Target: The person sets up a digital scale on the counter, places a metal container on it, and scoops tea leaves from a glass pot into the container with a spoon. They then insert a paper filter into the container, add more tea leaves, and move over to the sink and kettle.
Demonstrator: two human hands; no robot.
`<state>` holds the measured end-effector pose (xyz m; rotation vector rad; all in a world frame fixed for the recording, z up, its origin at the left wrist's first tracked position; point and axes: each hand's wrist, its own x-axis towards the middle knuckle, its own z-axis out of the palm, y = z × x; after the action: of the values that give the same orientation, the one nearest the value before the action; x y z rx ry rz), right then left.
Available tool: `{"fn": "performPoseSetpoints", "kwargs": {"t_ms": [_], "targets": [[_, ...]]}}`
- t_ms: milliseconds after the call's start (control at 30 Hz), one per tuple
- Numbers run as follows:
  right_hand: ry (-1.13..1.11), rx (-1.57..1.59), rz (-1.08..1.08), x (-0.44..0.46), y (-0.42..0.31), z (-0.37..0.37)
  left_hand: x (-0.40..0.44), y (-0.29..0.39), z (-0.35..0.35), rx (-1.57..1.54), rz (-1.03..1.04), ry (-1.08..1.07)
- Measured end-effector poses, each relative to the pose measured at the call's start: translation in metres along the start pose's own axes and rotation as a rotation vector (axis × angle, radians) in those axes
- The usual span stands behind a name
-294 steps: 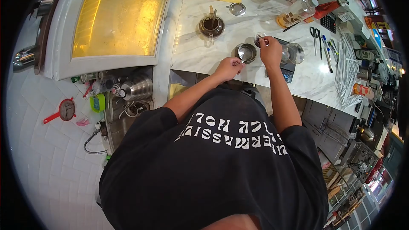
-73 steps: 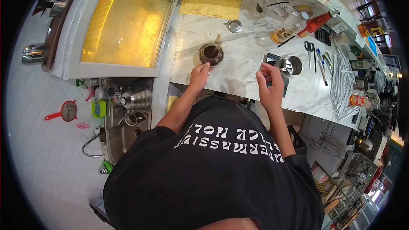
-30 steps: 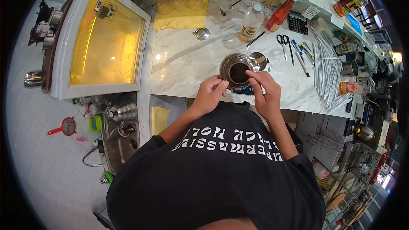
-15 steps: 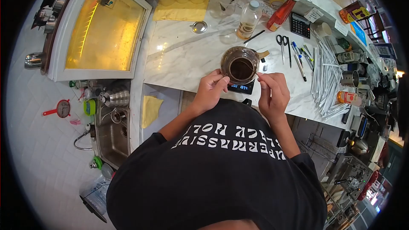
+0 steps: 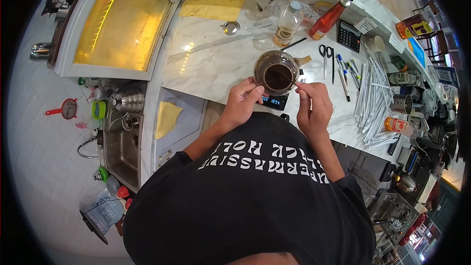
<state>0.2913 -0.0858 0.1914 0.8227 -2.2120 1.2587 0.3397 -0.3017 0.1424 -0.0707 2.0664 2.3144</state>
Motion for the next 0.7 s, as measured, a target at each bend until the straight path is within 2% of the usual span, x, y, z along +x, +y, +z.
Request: {"fn": "performPoseSetpoints", "kwargs": {"t_ms": [233, 433, 700], "targets": [[0.088, 0.089, 0.153, 0.0082, -0.0013, 0.0029, 0.0053, 0.0021, -0.0031, 0.03, 0.008, 0.021], [0.186, 0.337, 0.441, 0.0098, 0.0013, 0.0078, 0.0072, 0.0019, -0.0005, 0.013, -0.015, 0.056], [0.223, 0.491, 0.655, 0.0092, 0.0011, 0.0027, 0.0077, 0.0003, 0.001, 0.008, -0.014, 0.044]]}}
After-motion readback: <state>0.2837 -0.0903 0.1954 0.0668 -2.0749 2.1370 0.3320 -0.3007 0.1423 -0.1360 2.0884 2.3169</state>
